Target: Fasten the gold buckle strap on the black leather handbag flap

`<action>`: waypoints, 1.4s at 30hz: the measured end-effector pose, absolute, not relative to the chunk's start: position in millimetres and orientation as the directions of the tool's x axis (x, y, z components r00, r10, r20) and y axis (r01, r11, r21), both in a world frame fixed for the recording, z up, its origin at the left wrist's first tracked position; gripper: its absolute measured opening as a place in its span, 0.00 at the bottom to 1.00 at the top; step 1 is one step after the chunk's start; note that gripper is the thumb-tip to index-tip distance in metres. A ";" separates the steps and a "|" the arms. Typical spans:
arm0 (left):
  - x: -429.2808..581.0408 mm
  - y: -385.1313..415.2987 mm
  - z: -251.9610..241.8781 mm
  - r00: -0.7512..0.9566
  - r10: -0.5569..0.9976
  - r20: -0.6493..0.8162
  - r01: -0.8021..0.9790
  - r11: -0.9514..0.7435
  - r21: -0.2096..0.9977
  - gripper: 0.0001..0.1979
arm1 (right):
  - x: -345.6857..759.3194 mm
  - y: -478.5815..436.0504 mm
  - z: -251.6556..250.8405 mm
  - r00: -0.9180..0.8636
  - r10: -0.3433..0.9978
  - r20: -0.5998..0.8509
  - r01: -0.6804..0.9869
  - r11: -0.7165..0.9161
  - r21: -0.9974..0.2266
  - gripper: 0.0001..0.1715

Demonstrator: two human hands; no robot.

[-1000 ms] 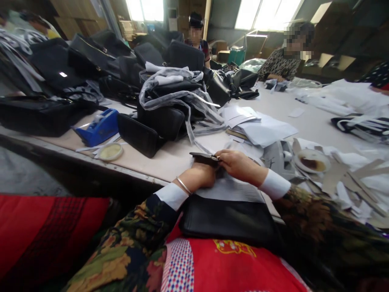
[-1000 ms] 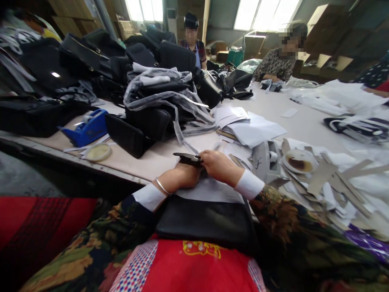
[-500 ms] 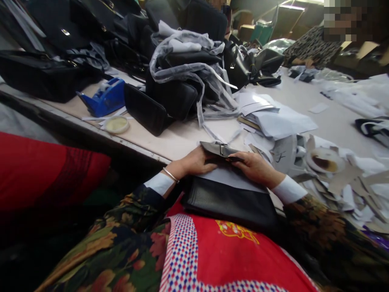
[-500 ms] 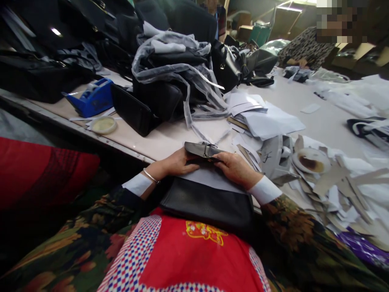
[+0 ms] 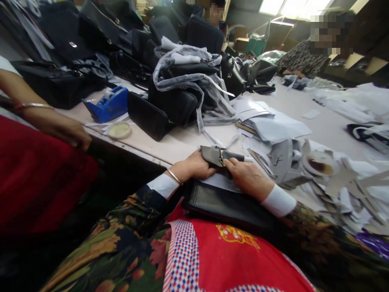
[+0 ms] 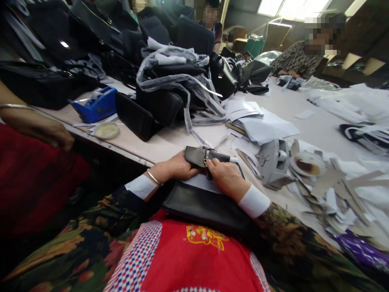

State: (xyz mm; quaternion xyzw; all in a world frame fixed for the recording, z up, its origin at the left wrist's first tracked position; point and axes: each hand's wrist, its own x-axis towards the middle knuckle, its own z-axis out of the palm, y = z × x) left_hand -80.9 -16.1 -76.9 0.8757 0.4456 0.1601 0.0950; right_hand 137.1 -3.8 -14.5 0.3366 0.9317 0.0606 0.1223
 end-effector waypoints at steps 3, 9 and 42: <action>-85.4 -15.7 -78.1 0.545 0.790 0.283 0.703 -0.614 0.359 0.20 | 155.1 16.0 -10.2 -0.784 0.585 -0.208 0.595 0.804 0.022 0.23; -87.9 -26.5 -79.9 0.393 0.824 0.409 0.605 -0.566 0.560 0.16 | 179.2 37.1 -21.8 -0.813 0.571 -0.117 0.582 0.803 -0.126 0.17; -81.2 -58.4 -72.7 -0.110 0.975 -0.191 0.664 0.215 0.716 0.40 | 173.4 30.0 -25.1 -0.890 0.441 -0.117 0.439 0.897 0.048 0.25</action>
